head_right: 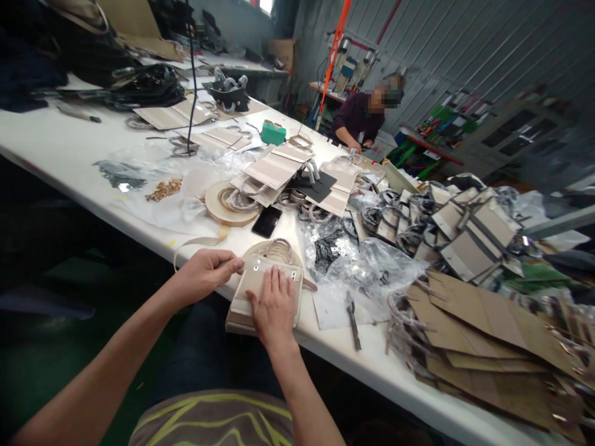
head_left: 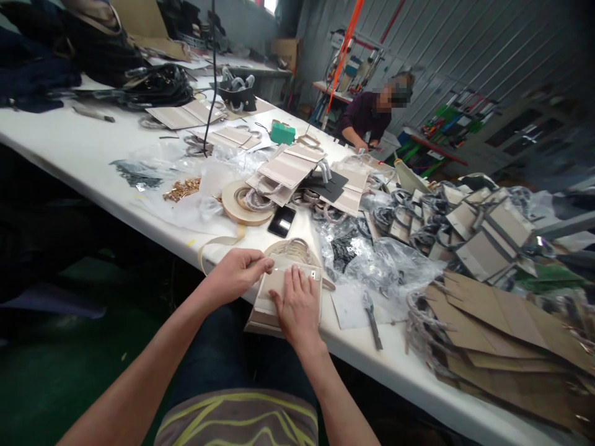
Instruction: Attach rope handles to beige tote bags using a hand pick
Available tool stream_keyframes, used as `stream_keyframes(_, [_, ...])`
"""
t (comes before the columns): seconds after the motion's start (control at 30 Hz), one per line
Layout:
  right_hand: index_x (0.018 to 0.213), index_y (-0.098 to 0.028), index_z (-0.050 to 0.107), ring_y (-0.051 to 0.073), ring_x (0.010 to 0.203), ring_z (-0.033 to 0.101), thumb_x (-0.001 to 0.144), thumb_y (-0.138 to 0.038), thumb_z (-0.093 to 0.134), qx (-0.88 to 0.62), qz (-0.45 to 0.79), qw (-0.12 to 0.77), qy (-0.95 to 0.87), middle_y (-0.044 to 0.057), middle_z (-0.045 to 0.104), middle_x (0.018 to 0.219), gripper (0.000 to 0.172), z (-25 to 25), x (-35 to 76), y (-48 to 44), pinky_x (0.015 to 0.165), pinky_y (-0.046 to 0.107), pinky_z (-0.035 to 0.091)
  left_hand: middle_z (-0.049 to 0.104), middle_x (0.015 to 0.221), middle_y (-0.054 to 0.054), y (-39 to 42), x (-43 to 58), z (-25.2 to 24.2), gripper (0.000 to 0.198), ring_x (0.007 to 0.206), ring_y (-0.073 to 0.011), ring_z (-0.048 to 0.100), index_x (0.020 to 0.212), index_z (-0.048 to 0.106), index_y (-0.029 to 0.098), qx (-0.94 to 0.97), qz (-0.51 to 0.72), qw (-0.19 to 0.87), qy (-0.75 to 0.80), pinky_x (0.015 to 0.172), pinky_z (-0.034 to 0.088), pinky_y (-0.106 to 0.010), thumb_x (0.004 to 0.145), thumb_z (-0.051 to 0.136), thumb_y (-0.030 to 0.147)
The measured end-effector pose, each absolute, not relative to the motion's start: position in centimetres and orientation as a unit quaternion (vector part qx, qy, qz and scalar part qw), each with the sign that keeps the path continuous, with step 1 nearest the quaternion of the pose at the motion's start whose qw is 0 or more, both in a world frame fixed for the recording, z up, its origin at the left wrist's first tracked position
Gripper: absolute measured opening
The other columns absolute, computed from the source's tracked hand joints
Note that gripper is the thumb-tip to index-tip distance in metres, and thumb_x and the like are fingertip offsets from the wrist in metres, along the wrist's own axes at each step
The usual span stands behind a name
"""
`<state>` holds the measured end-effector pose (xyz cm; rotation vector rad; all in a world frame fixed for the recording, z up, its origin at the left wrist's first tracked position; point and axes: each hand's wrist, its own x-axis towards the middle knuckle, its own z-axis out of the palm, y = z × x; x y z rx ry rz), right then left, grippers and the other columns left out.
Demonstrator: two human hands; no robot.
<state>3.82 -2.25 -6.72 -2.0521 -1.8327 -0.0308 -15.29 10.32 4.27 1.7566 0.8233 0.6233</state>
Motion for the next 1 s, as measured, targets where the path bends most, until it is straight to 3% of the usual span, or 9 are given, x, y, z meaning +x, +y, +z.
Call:
stream_keyframes(0.17, [0.165,-0.002,0.058,0.049,0.164,0.046,0.113,-0.056,0.061,-0.715,-0.018,0.177,-0.676,0.032,0.044,0.177,0.075,-6.9,4.4,-1.8,0.137,0.070,0.032,0.050,0.070,0.001,8.3,-15.2,3.0,0.047,0.071,-0.0164,0.046,0.068,0.055,0.020,0.747,0.236,0.527,0.331,0.065,0.037,-0.027,0.104,0.059,0.050])
stream_keyframes(0.3, [0.157,-0.006,0.065,0.048,0.160,0.052,0.113,-0.059,0.060,-0.702,-0.050,0.184,-0.686,0.031,0.053,0.172,0.069,-7.1,4.4,-1.7,0.136,0.069,0.035,0.045,0.067,0.003,7.4,-14.9,2.7,0.046,0.069,-0.0160,0.043,0.067,0.052,0.021,0.743,0.242,0.521,0.343,0.064,0.034,-0.028,0.104,0.058,0.048])
stream_keyframes(0.43, [0.147,-0.006,0.070,0.046,0.150,0.060,0.114,-0.057,0.059,-0.680,-0.103,0.174,-0.705,0.032,0.065,0.160,0.062,-6.5,4.4,-2.3,0.133,0.067,0.038,0.050,0.068,0.002,6.5,-14.7,2.4,0.045,0.068,-0.0159,0.045,0.069,0.056,0.020,0.730,0.266,0.530,0.340,0.064,0.036,-0.027,0.105,0.058,0.049])
stream_keyframes(0.57, [0.146,-0.015,0.072,0.041,0.145,0.063,0.116,-0.052,0.059,-0.667,-0.098,0.176,-0.717,0.022,0.073,0.152,0.050,-4.2,4.9,-4.2,0.132,0.064,0.038,0.053,0.067,0.002,5.7,-14.9,1.8,0.046,0.068,-0.0163,0.046,0.072,0.063,0.019,0.716,0.273,0.539,0.350,0.062,0.036,-0.026,0.104,0.060,0.051])
stream_keyframes(0.73, [0.156,-0.016,0.066,0.041,0.148,0.060,0.118,-0.049,0.057,-0.690,-0.096,0.198,-0.689,0.021,0.067,0.162,0.051,-3.3,6.0,-5.1,0.125,0.061,0.042,0.055,0.062,0.002,5.0,-14.5,1.1,0.043,0.065,-0.0177,0.049,0.081,0.073,0.019,0.703,0.272,0.547,0.364,0.060,0.036,-0.027,0.105,0.060,0.053])
stream_keyframes(0.87, [0.160,-0.011,0.063,0.043,0.153,0.057,0.115,-0.052,0.063,-0.677,-0.085,0.162,-0.713,0.023,0.061,0.168,0.061,-4.7,6.5,-4.2,0.131,0.063,0.038,0.055,0.061,0.001,4.7,-13.8,1.0,0.046,0.066,-0.0183,0.051,0.073,0.066,0.020,0.712,0.263,0.534,0.372,0.061,0.037,-0.027,0.105,0.060,0.053])
stream_keyframes(1.0, [0.157,-0.012,0.066,0.043,0.150,0.058,0.112,-0.051,0.069,-0.660,-0.062,0.171,-0.729,0.024,0.064,0.164,0.060,-4.8,7.2,-4.0,0.131,0.063,0.040,0.059,0.064,0.000,4.8,-13.7,0.7,0.045,0.069,-0.0193,0.054,0.073,0.068,0.019,0.720,0.269,0.500,0.398,0.065,0.039,-0.029,0.104,0.061,0.052])
